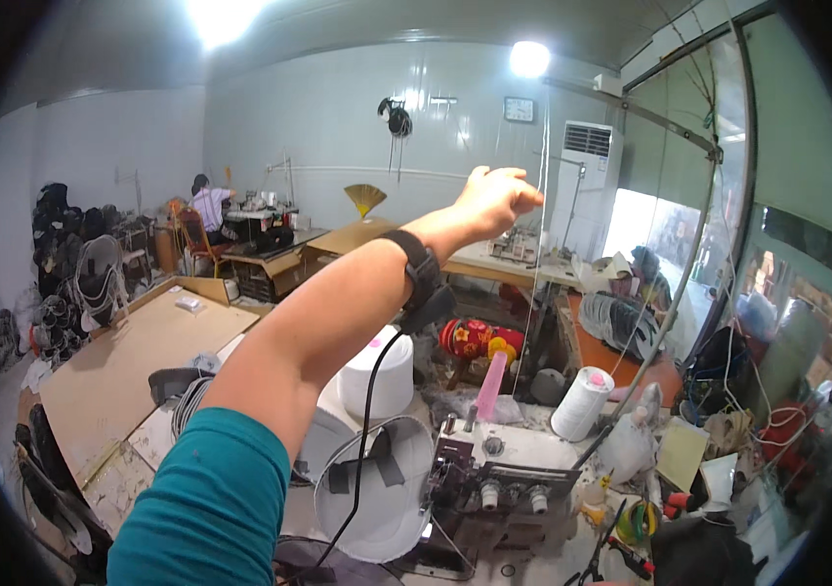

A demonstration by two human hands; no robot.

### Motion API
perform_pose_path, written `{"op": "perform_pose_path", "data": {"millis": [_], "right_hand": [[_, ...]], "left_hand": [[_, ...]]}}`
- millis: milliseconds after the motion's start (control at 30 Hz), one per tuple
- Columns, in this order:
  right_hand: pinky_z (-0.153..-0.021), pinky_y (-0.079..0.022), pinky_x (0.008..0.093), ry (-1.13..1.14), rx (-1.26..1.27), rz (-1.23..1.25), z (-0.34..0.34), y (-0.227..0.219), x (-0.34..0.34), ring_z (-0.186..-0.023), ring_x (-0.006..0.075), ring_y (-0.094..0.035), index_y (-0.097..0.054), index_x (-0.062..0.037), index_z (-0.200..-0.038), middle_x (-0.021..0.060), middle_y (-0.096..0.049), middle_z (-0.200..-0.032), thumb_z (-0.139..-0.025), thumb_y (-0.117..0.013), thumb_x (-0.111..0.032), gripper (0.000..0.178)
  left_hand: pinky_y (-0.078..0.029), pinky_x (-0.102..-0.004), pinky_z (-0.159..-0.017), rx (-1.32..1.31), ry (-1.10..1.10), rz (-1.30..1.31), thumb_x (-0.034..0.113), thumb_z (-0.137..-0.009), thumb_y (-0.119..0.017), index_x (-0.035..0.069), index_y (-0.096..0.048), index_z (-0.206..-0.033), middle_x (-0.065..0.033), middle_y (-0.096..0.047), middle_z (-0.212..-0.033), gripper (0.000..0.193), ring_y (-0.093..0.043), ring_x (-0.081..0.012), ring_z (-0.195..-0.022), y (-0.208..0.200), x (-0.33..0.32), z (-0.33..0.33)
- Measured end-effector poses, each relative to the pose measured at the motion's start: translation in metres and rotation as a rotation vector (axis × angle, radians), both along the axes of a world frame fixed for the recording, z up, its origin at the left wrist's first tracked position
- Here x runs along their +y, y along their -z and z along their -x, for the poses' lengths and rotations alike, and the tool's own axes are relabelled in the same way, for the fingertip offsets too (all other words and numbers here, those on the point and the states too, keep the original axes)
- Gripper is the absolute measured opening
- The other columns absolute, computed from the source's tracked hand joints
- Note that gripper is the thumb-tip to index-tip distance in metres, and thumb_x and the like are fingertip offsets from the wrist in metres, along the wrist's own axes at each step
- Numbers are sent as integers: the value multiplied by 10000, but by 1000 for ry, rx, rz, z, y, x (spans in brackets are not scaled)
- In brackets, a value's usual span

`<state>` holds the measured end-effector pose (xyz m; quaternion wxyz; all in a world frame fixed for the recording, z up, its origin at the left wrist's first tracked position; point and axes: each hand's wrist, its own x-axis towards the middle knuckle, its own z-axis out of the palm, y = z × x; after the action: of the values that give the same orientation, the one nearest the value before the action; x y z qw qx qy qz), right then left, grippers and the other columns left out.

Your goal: Stitching and preparing grey shoe upper components using an industrial sewing machine.

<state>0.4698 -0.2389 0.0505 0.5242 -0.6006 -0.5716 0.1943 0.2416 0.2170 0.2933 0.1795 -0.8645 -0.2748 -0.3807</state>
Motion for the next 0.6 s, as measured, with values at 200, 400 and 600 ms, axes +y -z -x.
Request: {"op": "perform_pose_path", "data": {"millis": [200,400,600], "right_hand": [[-524,-483,229,-174,-47,-3,-3,-81,-22,-566,112,-602,-659,66,-968,133,-688,-794,-899,-620,32,85],[-523,-490,244,-191,-52,62,20,-102,-37,-561,124,-601,-659,72,-951,146,-687,-785,-903,-615,33,76],[-501,-480,248,-35,-120,66,23,-98,-51,-545,122,-586,-666,68,-927,146,-692,-788,-898,-616,40,64]], "left_hand": [[-431,-390,-1031,20,-100,-6,272,-892,-650,191,-677,-1182,-59,-645,-1238,303,-497,-301,-1273,-4,1,8],[-415,-379,-1052,-35,-9,364,246,-852,-675,130,-619,-1272,-143,-606,-1290,438,-536,-297,-1234,-5,6,3],[-417,-351,-1047,-111,118,490,158,-822,-706,143,-652,-1234,-131,-623,-1271,416,-557,-274,-1214,-1,13,7]]}}
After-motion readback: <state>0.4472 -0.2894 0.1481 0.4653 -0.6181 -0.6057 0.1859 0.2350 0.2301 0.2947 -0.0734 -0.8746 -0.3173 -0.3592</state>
